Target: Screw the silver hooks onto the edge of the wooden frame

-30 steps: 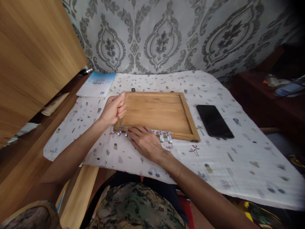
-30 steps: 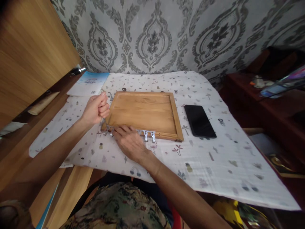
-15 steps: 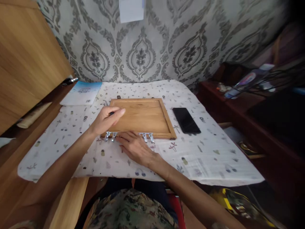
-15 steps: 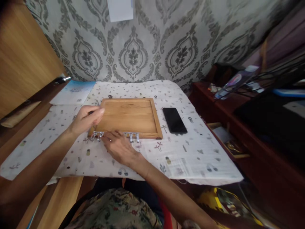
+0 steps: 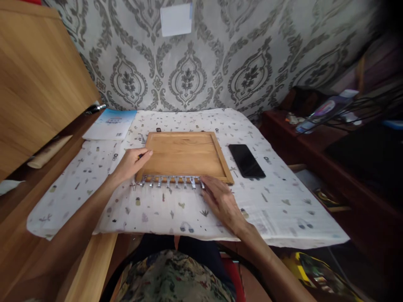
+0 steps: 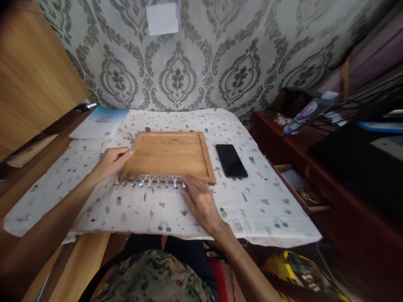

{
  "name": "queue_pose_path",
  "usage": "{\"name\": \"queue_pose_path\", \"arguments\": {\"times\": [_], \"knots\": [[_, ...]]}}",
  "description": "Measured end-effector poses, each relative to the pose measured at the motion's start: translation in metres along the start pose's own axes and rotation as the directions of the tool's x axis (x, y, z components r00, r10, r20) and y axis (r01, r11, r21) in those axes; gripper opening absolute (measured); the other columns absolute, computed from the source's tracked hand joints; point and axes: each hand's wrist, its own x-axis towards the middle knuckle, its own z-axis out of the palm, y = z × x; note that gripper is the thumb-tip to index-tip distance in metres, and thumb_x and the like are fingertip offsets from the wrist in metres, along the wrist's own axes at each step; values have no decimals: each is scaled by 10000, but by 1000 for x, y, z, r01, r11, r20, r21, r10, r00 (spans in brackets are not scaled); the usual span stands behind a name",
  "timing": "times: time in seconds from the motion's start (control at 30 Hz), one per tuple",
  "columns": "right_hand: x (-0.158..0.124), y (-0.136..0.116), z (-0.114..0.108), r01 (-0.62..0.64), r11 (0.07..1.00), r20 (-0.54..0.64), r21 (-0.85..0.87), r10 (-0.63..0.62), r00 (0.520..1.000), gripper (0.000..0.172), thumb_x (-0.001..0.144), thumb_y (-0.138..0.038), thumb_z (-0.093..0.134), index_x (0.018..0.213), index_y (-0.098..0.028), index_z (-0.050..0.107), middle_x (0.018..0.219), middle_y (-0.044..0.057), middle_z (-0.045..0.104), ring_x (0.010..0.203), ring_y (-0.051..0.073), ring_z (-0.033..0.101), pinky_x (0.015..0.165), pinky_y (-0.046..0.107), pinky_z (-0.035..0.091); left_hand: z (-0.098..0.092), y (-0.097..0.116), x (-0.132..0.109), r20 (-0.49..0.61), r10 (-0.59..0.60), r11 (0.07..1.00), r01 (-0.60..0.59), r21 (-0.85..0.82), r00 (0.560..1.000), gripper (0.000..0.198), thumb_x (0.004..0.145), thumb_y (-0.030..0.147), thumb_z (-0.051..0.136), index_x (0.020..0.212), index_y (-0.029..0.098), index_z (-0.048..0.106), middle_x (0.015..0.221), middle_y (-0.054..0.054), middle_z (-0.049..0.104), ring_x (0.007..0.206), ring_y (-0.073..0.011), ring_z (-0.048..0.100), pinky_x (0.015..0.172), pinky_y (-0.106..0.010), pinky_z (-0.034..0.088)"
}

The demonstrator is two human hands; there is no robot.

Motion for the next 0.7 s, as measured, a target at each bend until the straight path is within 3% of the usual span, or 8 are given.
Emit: {"name": "queue_pose_path", "arguments": {"times": [0.13,0.33,0.7], "knots": [[0,4,2,-23,999,-7,29,23,1000,371,1000,-295,522,1330,-178,645,1289,158,721,1210,313,677,1024,529,556,11,-15,-3,-53,-28,990,35,134,998,408,935,465,372,627,208,294,576,38,273,559,-104,309,570,-256,254],[2,6,1,-69,996,18,62,68,998,380,990,-312,541,1336,-208,657,1297,146,721,1219,311,674,1030,544,551,36,-22,-12,1,-26,967,25,253,1000,381,904,464,439,629,201,429,521,27,347,544,-124,322,616,-287,218],[4,2,-3,-139,979,29,148,137,990,373,989,-394,550,1283,-205,681,1283,143,727,1208,307,676,1042,539,539,35,-23,-11,40,-44,949,30,312,998,384,921,465,438,640,203,456,551,15,425,571,-138,399,630,-277,243]]}}
